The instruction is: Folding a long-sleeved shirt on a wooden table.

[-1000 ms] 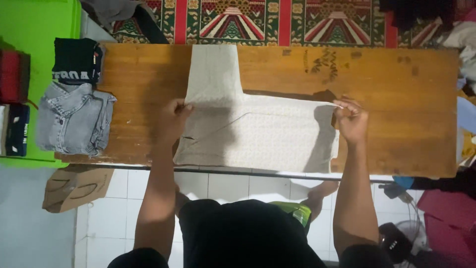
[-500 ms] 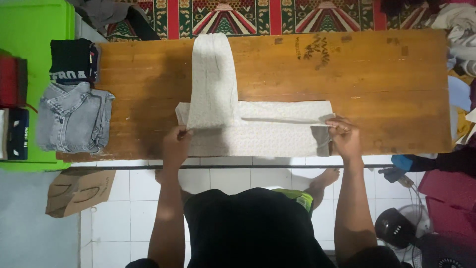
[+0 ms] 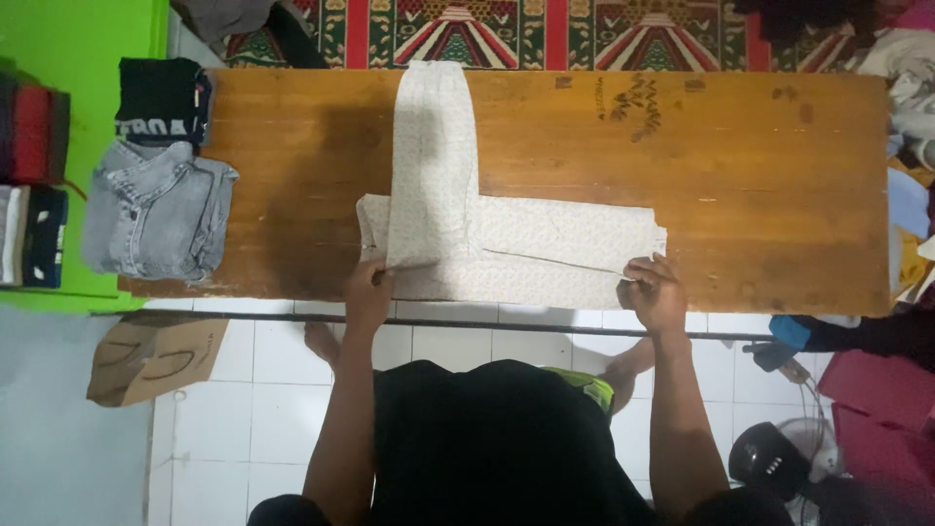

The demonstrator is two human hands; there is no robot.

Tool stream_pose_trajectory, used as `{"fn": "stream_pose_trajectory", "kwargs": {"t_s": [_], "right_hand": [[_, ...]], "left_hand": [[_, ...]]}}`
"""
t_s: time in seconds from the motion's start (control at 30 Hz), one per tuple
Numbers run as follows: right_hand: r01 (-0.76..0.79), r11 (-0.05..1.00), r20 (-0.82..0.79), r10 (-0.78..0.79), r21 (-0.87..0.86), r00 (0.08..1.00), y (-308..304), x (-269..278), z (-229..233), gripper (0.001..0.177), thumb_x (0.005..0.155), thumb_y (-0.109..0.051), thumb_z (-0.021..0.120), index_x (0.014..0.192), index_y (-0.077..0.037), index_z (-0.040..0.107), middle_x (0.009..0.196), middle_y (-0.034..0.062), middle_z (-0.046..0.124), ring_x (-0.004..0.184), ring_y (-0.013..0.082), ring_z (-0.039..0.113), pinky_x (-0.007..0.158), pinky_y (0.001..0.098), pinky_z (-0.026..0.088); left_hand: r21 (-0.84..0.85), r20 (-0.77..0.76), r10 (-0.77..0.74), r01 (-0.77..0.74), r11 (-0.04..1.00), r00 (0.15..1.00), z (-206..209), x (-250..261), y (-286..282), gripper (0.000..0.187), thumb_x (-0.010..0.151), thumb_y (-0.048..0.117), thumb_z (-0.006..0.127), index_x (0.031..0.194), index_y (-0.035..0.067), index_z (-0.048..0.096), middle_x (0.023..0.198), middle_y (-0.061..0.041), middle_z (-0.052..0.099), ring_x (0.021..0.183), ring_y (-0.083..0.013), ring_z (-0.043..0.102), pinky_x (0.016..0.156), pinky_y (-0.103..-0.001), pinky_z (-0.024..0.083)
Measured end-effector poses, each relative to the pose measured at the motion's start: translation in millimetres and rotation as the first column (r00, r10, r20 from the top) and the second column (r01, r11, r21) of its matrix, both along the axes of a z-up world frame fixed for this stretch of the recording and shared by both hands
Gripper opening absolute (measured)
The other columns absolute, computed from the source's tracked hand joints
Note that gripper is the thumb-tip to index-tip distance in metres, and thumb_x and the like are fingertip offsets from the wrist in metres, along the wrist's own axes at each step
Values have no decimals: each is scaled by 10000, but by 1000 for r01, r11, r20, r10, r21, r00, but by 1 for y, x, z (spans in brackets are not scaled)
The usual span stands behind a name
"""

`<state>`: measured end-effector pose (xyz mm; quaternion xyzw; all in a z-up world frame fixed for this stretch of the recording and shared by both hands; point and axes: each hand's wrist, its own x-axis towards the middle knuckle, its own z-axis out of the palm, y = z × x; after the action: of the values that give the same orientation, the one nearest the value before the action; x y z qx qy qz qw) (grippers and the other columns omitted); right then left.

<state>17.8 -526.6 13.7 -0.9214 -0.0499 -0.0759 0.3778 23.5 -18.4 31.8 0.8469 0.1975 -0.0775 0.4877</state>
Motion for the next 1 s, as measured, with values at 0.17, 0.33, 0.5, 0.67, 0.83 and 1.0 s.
{"fn": "stream_pose_trajectory", "kwargs": {"t_s": [0.17, 0.33, 0.5, 0.67, 0.83, 1.0], "right_hand": [[3, 999, 16, -2, -43, 1000, 3, -1, -1, 176, 831, 10, 707, 994, -36, 757, 1126, 107, 755, 1154, 274, 679, 1256, 431, 406], [82, 992, 19, -81, -91, 997, 6, -3, -6, 225, 806, 9, 717, 1020, -39, 764, 1222, 157, 734, 1270, 345, 637, 1175, 401, 430], [98, 995, -58, -97, 16, 994, 8, -3, -14, 188, 797, 19, 724, 985, 17, 728, 1196, 198, 682, 1168, 337, 660, 1187, 399, 404], [96, 994, -57, -93, 49, 994, 9, -3, -15, 211, 794, 19, 715, 1004, 27, 724, 1179, 183, 694, 1132, 300, 679, 1250, 405, 377], [67, 996, 14, -66, -57, 998, 5, -2, -18, 200, 762, 25, 746, 961, 41, 741, 1203, 209, 681, 1243, 353, 624, 1224, 426, 364], [102, 995, -37, -101, 6, 994, 10, -3, -7, 181, 778, -4, 728, 953, 44, 739, 1247, 204, 673, 1169, 314, 658, 1228, 424, 391]], "left_hand": [[129, 116, -44, 29, 991, 992, -24, -3, 3, 259, 956, 127, 668, 1173, -12, 697, 1135, -151, 709, 970, -230, 691, 861, -362, 551], [47, -64, 48, -45, 998, 997, 37, 19, -20, 341, 943, 211, 619, 1219, 25, 695, 1123, -153, 716, 980, -258, 696, 862, -405, 556], [438, -232, -41, 142, 888, 972, 33, 75, -33, 419, 988, 390, 634, 1205, 35, 690, 1157, -160, 717, 1107, -342, 664, 986, -496, 517], [617, 171, -160, 21, 787, 972, -2, 146, -41, 572, 852, 357, 747, 1278, -4, 621, 1245, -225, 639, 1184, -438, 549, 980, -569, 430], [626, 87, -108, 30, 779, 990, -64, 204, -36, 598, 825, 352, 754, 1279, -8, 605, 1264, -221, 615, 1181, -431, 566, 945, -580, 431], [703, 47, -207, 115, 702, 977, -129, 224, -18, 191, 926, 191, 658, 1082, 119, 741, 1109, -123, 716, 1061, -362, 651, 953, -481, 509]]}}
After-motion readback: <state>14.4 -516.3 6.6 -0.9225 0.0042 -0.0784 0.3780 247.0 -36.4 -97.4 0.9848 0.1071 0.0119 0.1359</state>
